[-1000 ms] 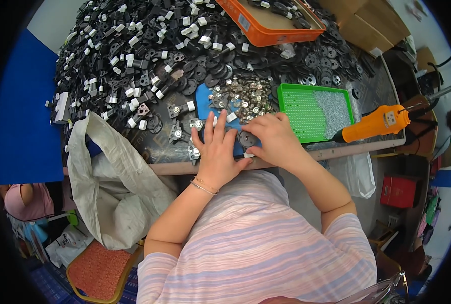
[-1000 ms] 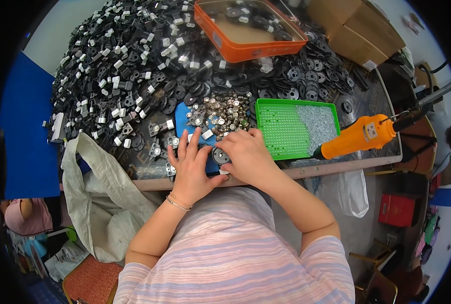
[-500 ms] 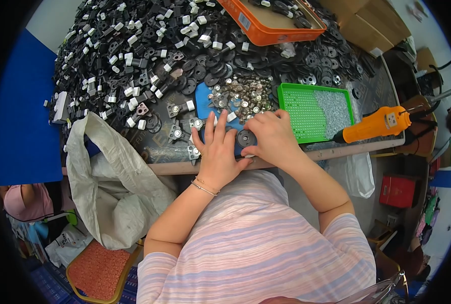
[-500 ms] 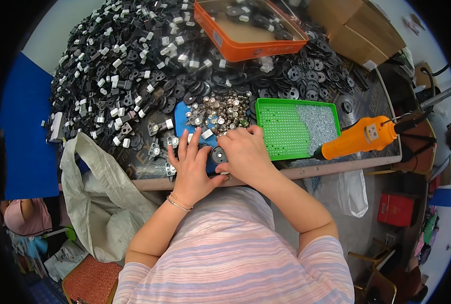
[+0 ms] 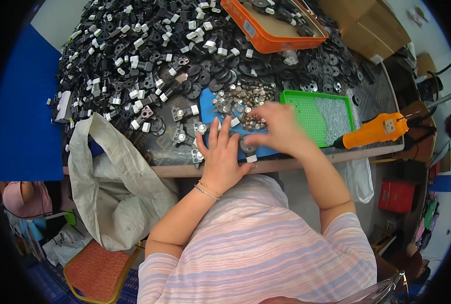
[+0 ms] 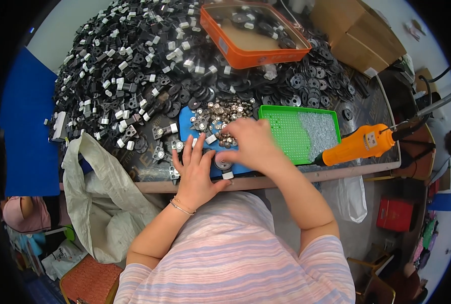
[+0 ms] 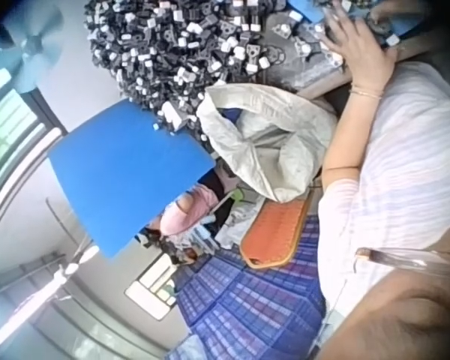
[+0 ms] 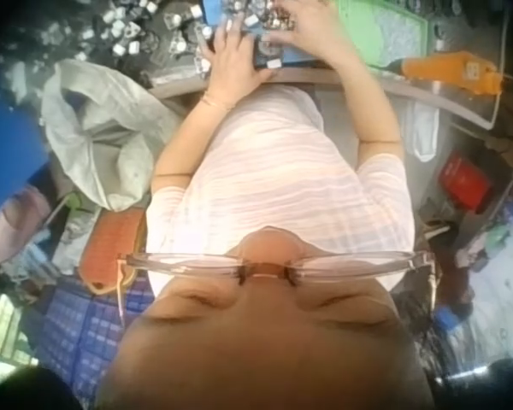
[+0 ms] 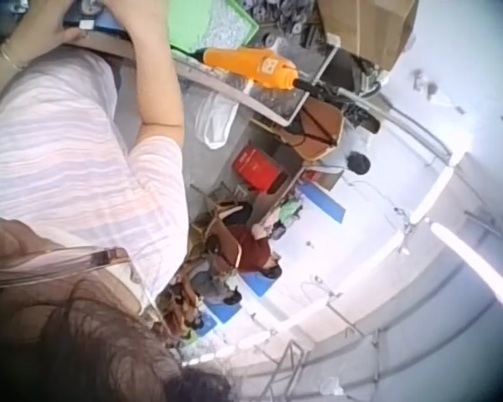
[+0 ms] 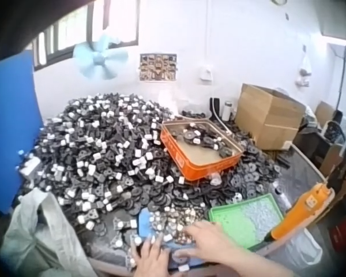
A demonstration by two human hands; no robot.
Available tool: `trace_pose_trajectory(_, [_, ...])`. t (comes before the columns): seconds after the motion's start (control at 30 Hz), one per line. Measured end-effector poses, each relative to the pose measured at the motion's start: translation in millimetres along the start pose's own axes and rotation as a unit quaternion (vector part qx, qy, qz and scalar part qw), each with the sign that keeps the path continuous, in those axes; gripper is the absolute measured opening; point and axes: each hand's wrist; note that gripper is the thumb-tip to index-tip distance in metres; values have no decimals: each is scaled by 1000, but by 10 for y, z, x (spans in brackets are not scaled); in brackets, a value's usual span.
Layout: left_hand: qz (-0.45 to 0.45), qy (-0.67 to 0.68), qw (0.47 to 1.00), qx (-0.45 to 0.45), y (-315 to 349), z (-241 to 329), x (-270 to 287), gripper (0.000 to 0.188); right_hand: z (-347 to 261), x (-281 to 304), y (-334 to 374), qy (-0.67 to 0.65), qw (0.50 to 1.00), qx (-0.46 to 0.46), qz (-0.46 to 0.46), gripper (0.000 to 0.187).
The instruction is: Assembling small mechanical components using an electric screwdriver at a factory workbench.
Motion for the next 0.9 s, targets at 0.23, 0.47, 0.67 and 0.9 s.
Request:
trace_pose_trajectory(0.23, [4,1,1000,-6,51,42,101,77,516,-86,-749,76,988,-105,85,24])
trace_pose_trajectory(0.47, [105,43,994,1,-16,-193,239,68,419,65,-714,104,983,-109,109,17])
trace_pose_trajectory(0.67, [-13,426,892,153,-359,-297,366,32,-184,188,-483,-171,985,-9,25,16])
trace_pose_trajectory(0.9, [-65,569,790,219,-325,-308,328,13,-520,84,-200,-33,995,96,19,48])
Point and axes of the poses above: each hand's wrist, its own y-axis away from the middle knuckle, its own x-axis out of the back of the hand, z = x × y, and after that the axes turned 4 degrees about x, right-handed
